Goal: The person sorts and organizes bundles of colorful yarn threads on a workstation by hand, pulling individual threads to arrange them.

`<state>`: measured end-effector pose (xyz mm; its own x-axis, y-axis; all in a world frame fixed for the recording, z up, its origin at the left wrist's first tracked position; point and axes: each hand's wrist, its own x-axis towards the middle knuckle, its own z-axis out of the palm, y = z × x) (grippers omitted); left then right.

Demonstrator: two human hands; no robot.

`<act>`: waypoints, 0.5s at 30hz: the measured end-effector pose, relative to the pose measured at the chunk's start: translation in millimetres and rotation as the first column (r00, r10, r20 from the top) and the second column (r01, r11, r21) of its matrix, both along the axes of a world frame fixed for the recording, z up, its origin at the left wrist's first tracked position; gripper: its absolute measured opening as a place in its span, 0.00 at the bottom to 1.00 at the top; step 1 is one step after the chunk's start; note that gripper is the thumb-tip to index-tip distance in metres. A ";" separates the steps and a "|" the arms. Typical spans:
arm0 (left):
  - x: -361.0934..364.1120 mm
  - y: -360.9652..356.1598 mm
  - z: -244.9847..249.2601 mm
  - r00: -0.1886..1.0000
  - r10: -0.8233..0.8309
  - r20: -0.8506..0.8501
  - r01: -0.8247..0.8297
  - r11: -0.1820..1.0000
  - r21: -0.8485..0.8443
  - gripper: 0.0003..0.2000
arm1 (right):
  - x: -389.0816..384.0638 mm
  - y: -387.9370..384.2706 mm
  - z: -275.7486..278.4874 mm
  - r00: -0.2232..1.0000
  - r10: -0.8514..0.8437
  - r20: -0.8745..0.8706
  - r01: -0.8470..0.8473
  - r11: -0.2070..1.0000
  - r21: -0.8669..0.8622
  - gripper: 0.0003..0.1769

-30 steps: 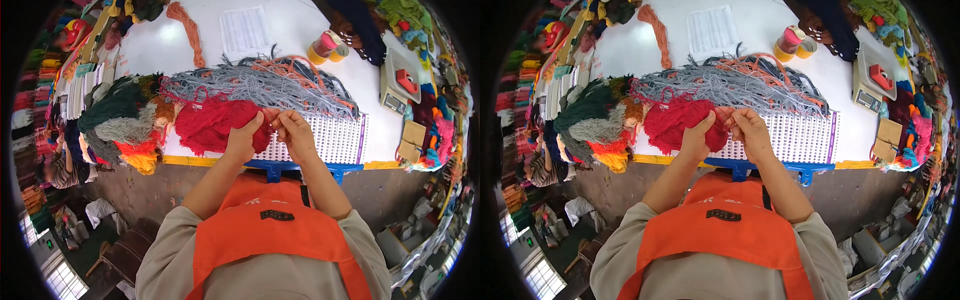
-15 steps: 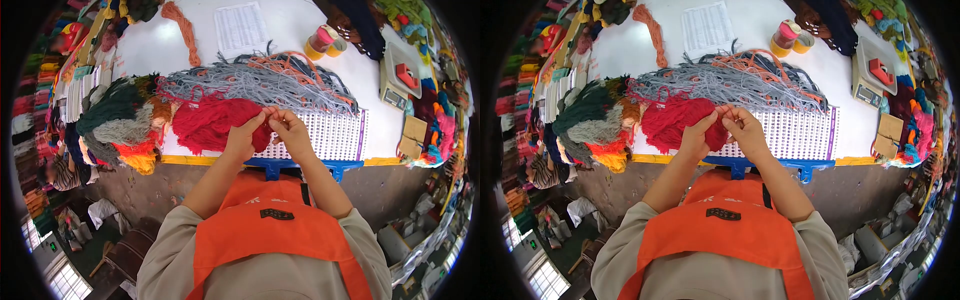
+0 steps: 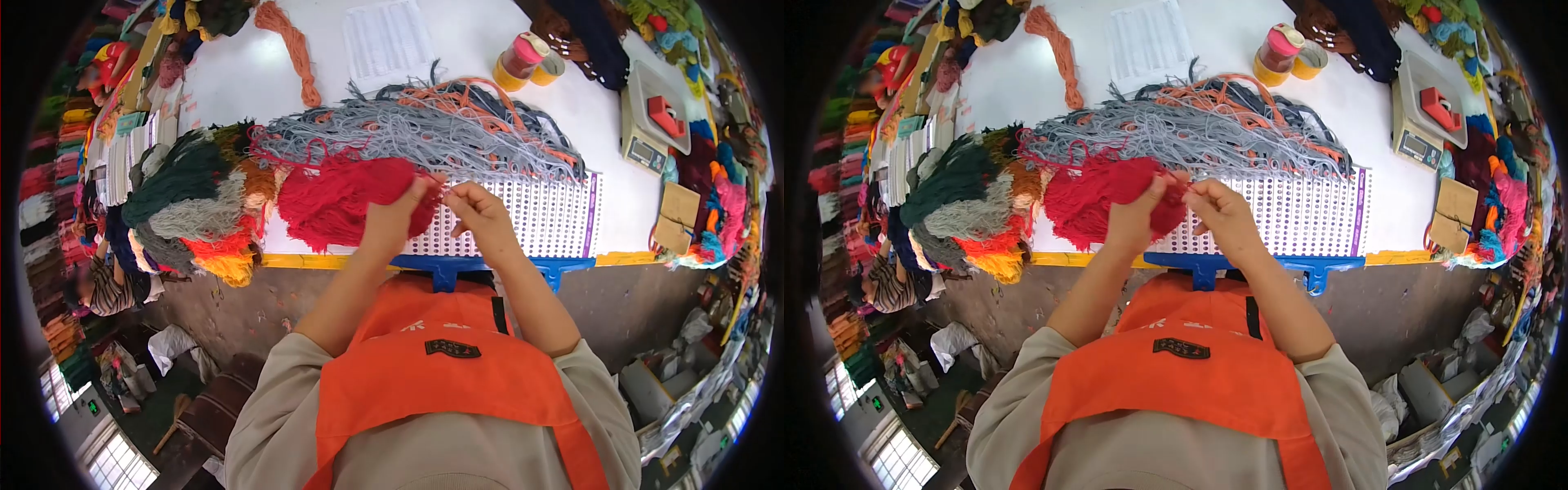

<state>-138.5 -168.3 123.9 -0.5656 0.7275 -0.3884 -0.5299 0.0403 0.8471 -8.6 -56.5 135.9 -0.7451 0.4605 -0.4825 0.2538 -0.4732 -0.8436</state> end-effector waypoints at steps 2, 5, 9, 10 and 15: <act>-30.8 -18.9 -28.4 0.873 -0.006 0.488 -0.038 0.996 0.081 0.12 | 21.1 18.1 -18.9 0.980 -0.180 -0.086 0.193 0.965 0.178 0.06; -95.9 -58.6 -36.3 0.893 0.291 0.344 -0.250 0.955 -0.160 0.07 | 90.8 87.2 -56.2 0.816 -0.576 -0.049 0.576 0.803 0.149 0.05; -189.0 -153.6 -64.4 0.761 0.525 0.381 -0.559 0.829 -0.026 0.06 | 370.9 258.5 -213.6 0.458 -0.886 -0.069 0.862 0.461 -0.211 0.06; -188.5 -156.4 -47.3 0.706 0.601 0.374 -0.638 0.769 -0.030 0.10 | 386.2 264.9 -176.6 0.280 -0.957 -0.072 0.960 0.279 0.022 0.07; -97.9 -78.6 -63.2 0.949 0.229 0.217 -0.172 0.951 -0.256 0.16 | 324.0 231.4 -255.6 0.820 -0.549 0.161 0.129 0.451 0.883 0.13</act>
<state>-236.4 -246.9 60.7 -0.5587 0.4825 -0.6746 -0.7340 0.0910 0.6730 315.4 174.9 -119.8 -0.2829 0.9563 0.0745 0.6175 0.2410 -0.7487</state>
